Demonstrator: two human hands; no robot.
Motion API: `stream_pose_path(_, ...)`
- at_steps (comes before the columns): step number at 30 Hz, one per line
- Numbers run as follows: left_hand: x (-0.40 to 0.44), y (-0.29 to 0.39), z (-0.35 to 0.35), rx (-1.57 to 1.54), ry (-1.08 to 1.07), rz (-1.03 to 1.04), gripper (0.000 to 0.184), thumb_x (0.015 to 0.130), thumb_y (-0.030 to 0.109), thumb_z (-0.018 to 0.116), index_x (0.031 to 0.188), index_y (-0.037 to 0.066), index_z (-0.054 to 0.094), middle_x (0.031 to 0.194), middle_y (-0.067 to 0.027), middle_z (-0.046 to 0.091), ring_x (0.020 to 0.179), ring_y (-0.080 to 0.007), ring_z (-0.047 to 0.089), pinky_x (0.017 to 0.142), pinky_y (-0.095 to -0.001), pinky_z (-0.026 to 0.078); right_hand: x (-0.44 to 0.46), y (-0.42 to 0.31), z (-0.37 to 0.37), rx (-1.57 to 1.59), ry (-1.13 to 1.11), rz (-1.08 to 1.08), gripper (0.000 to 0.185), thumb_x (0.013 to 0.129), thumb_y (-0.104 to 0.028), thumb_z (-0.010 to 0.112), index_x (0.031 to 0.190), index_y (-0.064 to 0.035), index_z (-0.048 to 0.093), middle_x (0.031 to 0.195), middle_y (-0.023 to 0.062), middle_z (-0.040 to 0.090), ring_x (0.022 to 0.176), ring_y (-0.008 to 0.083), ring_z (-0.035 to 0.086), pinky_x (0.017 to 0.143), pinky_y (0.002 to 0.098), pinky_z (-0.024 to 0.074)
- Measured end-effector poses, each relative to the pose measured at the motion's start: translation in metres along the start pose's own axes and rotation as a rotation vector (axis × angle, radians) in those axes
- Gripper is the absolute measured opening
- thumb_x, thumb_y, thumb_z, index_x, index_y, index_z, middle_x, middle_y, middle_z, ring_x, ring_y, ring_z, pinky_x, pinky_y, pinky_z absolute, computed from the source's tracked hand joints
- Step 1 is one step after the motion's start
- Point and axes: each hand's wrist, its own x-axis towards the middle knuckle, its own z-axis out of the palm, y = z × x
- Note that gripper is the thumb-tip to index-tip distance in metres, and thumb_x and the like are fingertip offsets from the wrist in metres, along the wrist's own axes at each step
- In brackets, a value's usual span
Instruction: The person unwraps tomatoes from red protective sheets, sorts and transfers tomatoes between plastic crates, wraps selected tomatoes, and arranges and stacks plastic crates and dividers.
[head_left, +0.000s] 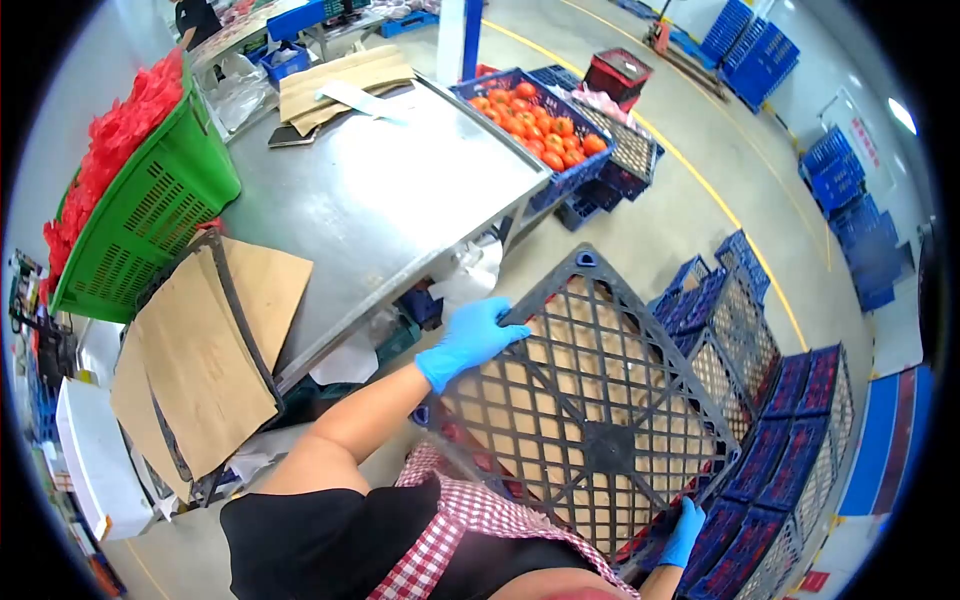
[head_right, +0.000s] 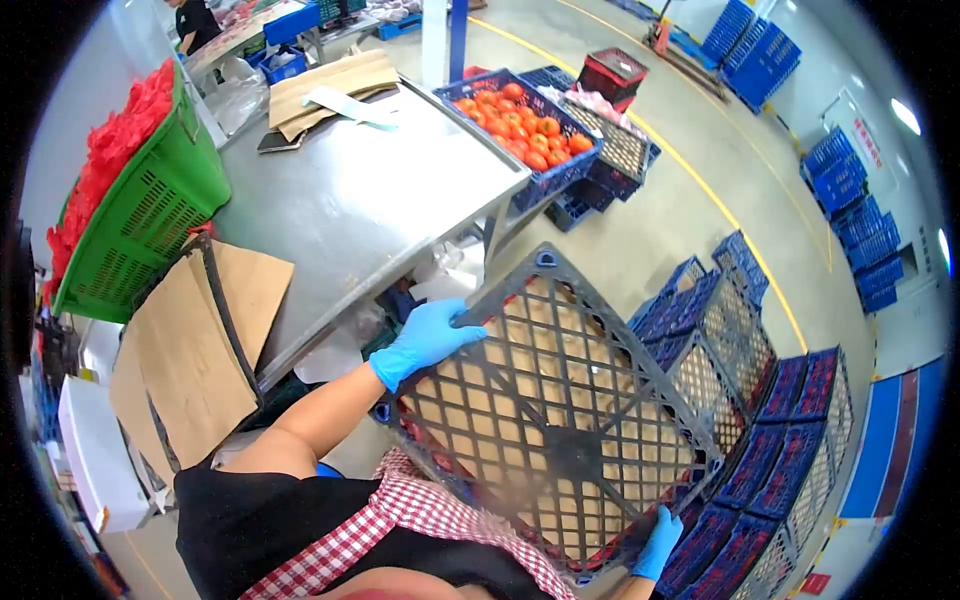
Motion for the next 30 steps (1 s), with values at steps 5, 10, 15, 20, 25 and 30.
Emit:
stream_pose_path(5, -0.056, 0.009, -0.001, 0.039, 0.205, -0.076, 0.040, 0.075, 0.040, 0.068, 0.088, 0.002, 0.064, 0.075, -0.0168, 0.063, 0.071, -0.0286, 0.062, 0.065, -0.0381, 0.047, 0.053, -0.037, -0.002, -0.087, -0.167, -0.131, 0.019, 0.079, -0.018, 0.058, 0.067, -0.0030, 0.054, 0.058, -0.0037, 0.047, 0.048, 0.0070, 0.037, 0.044, 0.0268, 0.0292)
stream_pose_path(10, -0.102, 0.022, -0.007, -0.235, 0.357, -0.184, 0.036, 0.076, 0.033, 0.069, 0.088, -0.001, 0.063, 0.075, -0.0152, 0.064, 0.069, -0.0213, 0.061, 0.062, -0.0347, 0.046, 0.106, -0.071, 0.007, -0.189, -0.306, -0.276, 0.032, 0.078, -0.025, 0.061, 0.065, 0.0045, 0.055, 0.058, 0.0037, 0.051, 0.053, 0.0119, 0.043, 0.047, 0.0340, 0.0343)
stream_pose_path(15, -0.166, 0.040, -0.006, -0.163, 0.614, -0.297, 0.029, 0.077, 0.027, 0.070, 0.080, 0.000, 0.061, 0.069, -0.0086, 0.059, 0.064, -0.0150, 0.055, 0.059, -0.0329, 0.043, 0.114, -0.159, 0.049, -0.236, -0.459, -0.443, 0.033, 0.076, -0.028, 0.061, 0.070, 0.0045, 0.060, 0.058, 0.0092, 0.057, 0.054, 0.0167, 0.053, 0.051, 0.0336, 0.0405)
stream_pose_path(20, -0.203, 0.050, -0.001, -0.353, 0.821, -0.539, 0.028, 0.079, 0.026, 0.069, 0.072, 0.002, 0.056, 0.064, -0.0021, 0.050, 0.060, -0.0124, 0.047, 0.054, -0.0315, 0.037, 0.155, -0.251, 0.140, -0.691, -0.536, -0.794, 0.048, 0.074, -0.042, 0.057, 0.083, 0.0048, 0.065, 0.078, 0.0270, 0.062, 0.077, 0.0393, 0.062, 0.069, 0.0459, 0.0476)
stream_pose_path(25, -0.165, 0.040, 0.011, -0.511, 1.009, -0.564, 0.021, 0.085, 0.021, 0.064, 0.078, 0.003, 0.056, 0.067, -0.0003, 0.050, 0.060, -0.0102, 0.045, 0.054, -0.0283, 0.036, 0.177, -0.348, 0.264, -0.806, -0.652, -0.995, 0.052, 0.075, -0.045, 0.052, 0.081, 0.0053, 0.065, 0.084, 0.0305, 0.060, 0.082, 0.0432, 0.061, 0.075, 0.0477, 0.0485)
stream_pose_path(30, -0.115, 0.065, 0.000, -0.659, 1.209, -0.432, 0.017, 0.085, 0.022, 0.063, 0.088, 0.006, 0.058, 0.077, 0.0016, 0.053, 0.071, -0.0100, 0.047, 0.063, -0.0288, 0.038, 0.164, -0.447, 0.367, -0.645, -0.533, -1.381, 0.053, 0.081, -0.046, 0.044, 0.104, -0.0017, 0.063, 0.103, 0.0241, 0.062, 0.098, 0.0377, 0.059, 0.085, 0.0441, 0.0471)
